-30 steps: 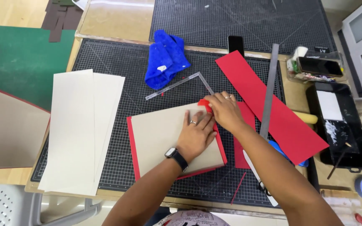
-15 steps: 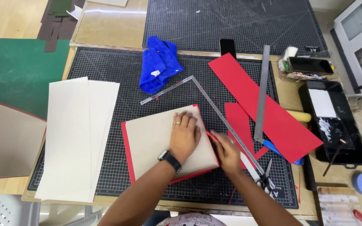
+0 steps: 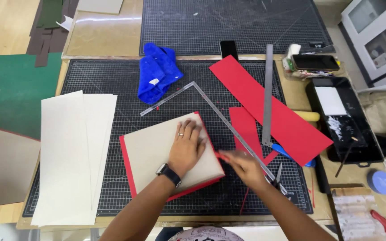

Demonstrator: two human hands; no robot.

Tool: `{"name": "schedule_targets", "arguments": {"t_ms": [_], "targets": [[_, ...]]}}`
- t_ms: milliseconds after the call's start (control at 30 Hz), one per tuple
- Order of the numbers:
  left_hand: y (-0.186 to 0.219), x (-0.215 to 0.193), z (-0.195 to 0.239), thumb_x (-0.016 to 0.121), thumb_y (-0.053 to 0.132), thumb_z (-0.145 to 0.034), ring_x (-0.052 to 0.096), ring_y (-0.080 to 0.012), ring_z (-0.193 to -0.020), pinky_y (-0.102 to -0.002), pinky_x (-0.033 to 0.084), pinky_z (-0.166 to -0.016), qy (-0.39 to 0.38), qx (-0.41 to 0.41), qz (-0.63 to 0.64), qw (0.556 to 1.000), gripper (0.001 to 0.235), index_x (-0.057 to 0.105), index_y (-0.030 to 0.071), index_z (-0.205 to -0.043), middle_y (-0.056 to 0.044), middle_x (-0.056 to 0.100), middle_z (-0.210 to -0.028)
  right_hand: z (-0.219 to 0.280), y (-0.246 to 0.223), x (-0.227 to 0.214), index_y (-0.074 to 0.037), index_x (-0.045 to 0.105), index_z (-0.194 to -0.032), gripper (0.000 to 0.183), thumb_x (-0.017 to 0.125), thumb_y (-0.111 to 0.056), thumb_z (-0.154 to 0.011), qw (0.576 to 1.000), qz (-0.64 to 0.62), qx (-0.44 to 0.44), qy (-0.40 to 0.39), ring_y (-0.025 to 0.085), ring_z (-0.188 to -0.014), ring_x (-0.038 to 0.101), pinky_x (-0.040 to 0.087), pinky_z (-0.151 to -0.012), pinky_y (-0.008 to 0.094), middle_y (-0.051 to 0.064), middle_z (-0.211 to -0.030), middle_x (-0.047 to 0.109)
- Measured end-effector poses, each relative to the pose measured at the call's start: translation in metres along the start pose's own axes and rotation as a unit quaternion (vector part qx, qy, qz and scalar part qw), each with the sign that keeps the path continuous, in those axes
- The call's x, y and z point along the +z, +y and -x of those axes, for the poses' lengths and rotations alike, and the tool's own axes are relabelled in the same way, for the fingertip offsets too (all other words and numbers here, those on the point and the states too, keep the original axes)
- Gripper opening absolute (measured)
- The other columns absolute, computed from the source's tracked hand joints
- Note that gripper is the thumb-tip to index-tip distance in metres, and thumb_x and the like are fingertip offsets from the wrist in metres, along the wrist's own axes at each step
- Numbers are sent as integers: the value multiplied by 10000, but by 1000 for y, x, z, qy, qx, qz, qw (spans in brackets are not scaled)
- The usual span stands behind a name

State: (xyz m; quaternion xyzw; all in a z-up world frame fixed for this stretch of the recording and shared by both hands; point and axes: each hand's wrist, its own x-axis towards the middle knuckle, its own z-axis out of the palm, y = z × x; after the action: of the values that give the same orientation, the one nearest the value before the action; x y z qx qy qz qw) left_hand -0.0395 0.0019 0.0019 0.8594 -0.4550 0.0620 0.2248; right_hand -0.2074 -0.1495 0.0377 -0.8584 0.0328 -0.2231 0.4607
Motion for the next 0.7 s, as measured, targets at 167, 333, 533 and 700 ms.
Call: {"name": "schedule_targets", "arguments": {"t_ms": [167,333,533,700], "targets": [[3,-10,1,523,395,-974,384,-399,-1407,-528,238,-1212,38,93,16,995,609,465,-36,-1401,-234,490,-1428,88,68,-13,-153,634,-1320,405,652,-198,-918,987,2,157,-32,137,-1117,690,498,-954,268,27,-1259,731],[5,-11,4,433,616,-967,308,-358,-1476,-498,166,-1234,-2,120,-31,992,840,390,-45,-1483,-222,391,-1554,96,57,-9,-239,545,-1429,537,655,-299,-907,956,93,279,1,245,-1242,618,444,-1041,336,70,-1370,650],[11,7,7,312,721,-937,144,-428,-1524,-634,124,-1199,0,97,-124,988,947,285,1,-1551,-154,258,-1640,143,93,-117,-16,604,-981,67,587,-26,-918,858,348,176,334,405,-1013,549,392,-1014,501,188,-979,616],[14,8,8,264,719,-943,125,-445,-1528,-657,135,-1182,-11,83,-188,979,893,281,78,-1565,-117,235,-1654,162,115,-192,-230,490,-1501,690,514,-10,-848,771,426,402,251,530,-992,585,511,-710,649,252,-1323,486]]}}
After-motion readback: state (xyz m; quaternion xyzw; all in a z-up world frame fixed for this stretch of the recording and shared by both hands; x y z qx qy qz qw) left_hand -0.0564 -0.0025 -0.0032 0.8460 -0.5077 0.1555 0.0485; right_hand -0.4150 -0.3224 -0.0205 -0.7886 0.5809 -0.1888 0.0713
